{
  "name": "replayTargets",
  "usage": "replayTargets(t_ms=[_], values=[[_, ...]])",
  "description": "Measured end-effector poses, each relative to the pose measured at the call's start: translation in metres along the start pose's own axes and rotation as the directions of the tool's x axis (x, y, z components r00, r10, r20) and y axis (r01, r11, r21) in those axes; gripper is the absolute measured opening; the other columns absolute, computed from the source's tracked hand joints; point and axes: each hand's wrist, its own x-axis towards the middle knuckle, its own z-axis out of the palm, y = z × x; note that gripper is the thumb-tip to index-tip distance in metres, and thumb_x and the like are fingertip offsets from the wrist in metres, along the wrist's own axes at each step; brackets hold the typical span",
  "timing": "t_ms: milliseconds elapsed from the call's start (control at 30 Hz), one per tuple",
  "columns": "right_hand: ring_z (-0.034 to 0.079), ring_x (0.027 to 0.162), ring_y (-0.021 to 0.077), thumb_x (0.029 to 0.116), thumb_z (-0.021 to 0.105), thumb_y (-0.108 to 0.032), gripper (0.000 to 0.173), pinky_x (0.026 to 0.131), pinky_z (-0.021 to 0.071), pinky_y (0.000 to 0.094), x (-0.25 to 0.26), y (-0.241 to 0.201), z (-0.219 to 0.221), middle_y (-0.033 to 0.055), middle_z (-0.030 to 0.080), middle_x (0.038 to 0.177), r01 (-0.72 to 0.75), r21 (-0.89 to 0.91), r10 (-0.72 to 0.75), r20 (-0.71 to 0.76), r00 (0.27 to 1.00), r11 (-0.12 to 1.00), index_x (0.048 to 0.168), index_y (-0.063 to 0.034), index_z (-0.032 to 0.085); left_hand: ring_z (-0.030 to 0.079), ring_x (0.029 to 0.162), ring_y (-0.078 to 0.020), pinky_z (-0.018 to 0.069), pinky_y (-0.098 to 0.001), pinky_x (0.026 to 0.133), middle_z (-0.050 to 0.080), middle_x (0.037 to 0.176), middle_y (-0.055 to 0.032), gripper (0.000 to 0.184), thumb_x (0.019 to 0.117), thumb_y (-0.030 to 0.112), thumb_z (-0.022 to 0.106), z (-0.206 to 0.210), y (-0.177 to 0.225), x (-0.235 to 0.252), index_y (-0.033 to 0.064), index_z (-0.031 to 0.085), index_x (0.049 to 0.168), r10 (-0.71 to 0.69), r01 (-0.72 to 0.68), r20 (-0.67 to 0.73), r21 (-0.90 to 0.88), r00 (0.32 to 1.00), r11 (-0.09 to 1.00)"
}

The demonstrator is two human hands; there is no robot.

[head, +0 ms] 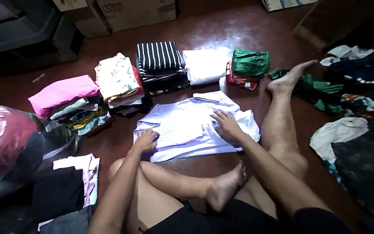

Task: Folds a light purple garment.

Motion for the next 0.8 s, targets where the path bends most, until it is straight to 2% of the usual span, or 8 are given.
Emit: replayTargets(t_ms=[67,167,267,333,533,600,700,800], values=[[0.046,0.139,0.0385,0.0882,0.077,-0.033,0.057,0.114,0.0315,0.0680,0.016,0.003,0.004,0.0105,0.062,0.138,0.006,-0.042,-0.002,0.092,0.996,0.999,0.142,-0.0252,0.060,0.054,0.129,-0.0342,0.0279,-0.0655,0.116,0.069,0.120,-0.0095,0.033,0.0974,0.040,0.055,-0.001,-0.004,-0.002,0.0203,0.071,0.119,0.008,-0.009,0.047,0.021,0.999,1.000],[0.063,0.108,0.0353,0.0892,0.076,-0.031,0.023,0.101,0.0418,0.0658,0.033,0.009,-0.004,0.0107,0.072,0.103,0.020,-0.032,-0.013,0.226,0.974,0.999,0.108,-0.0174,0.076,0.060,0.118,-0.0306,0.0339,-0.0622,0.110,0.069,0.113,-0.0103,0.034,0.0992,0.036,0.048,-0.009,-0.006,-0.010,0.0130,0.072,0.109,0.008,-0.001,0.060,-0.109,0.998,0.994],[0.068,0.094,0.0328,0.0898,0.077,-0.027,0.018,0.086,0.0507,0.0647,0.043,0.007,-0.029,0.0111,0.071,0.095,-0.002,0.064,-0.017,0.293,0.956,0.998,0.101,-0.0140,0.077,0.067,0.104,-0.0285,0.0464,-0.0601,0.098,0.071,0.102,-0.0114,0.035,0.1023,0.033,0.042,-0.014,-0.013,-0.016,0.0095,0.068,0.107,-0.046,0.040,-0.020,-0.233,0.999,0.972],[0.068,0.091,0.0336,0.0901,0.077,-0.023,0.016,0.082,0.0523,0.0649,0.043,0.001,-0.044,0.0123,0.071,0.094,-0.018,0.109,-0.005,0.209,0.978,0.994,0.101,-0.0120,0.077,0.067,0.103,-0.0273,0.0429,-0.0596,0.102,0.071,0.100,-0.0105,0.034,0.1041,0.032,0.040,-0.018,-0.013,-0.017,0.0110,0.067,0.108,-0.097,0.083,-0.056,-0.209,0.994,0.974],[0.061,0.112,0.0402,0.0875,0.078,-0.026,0.028,0.089,0.0501,0.0632,0.028,-0.031,-0.022,0.0156,0.068,0.116,0.008,-0.021,-0.012,-0.211,0.977,1.000,0.112,-0.0143,0.073,0.052,0.132,-0.0334,0.0228,-0.0703,0.114,0.067,0.127,-0.0062,0.048,0.0922,0.054,0.065,-0.021,-0.010,-0.016,0.0225,0.066,0.129,-0.239,0.231,-0.058,-0.118,0.969,0.966],[0.061,0.113,0.0399,0.0870,0.077,-0.033,0.031,0.089,0.0508,0.0618,0.013,-0.039,-0.003,0.0149,0.067,0.118,-0.020,-0.017,0.018,-0.145,0.989,1.000,0.112,-0.0153,0.074,0.050,0.134,-0.0366,0.0205,-0.0738,0.113,0.068,0.129,-0.0084,0.043,0.0915,0.046,0.069,-0.018,-0.014,-0.018,0.0213,0.069,0.127,-0.289,0.292,0.041,-0.107,0.956,0.950],[0.049,0.133,0.0434,0.0897,0.068,-0.052,0.051,0.096,0.0454,0.0665,-0.009,-0.029,0.026,0.0145,0.054,0.145,-0.111,-0.065,0.116,0.087,0.989,0.992,0.131,-0.0230,0.065,0.058,0.128,-0.0374,0.0261,-0.0754,0.111,0.070,0.127,-0.0127,0.038,0.1024,0.044,0.053,-0.018,-0.022,-0.017,0.0190,0.071,0.125,-0.426,0.438,0.157,-0.051,0.891,0.898],[0.051,0.130,0.0420,0.0892,0.067,-0.053,0.050,0.094,0.0469,0.0661,-0.017,-0.030,0.020,0.0133,0.055,0.144,-0.128,-0.080,0.141,0.202,0.969,0.989,0.129,-0.0228,0.066,0.056,0.130,-0.0402,0.0260,-0.0789,0.108,0.067,0.131,-0.0174,0.042,0.1013,0.044,0.052,-0.019,-0.028,-0.020,0.0139,0.070,0.125,-0.531,0.554,0.231,-0.043,0.815,0.831]])
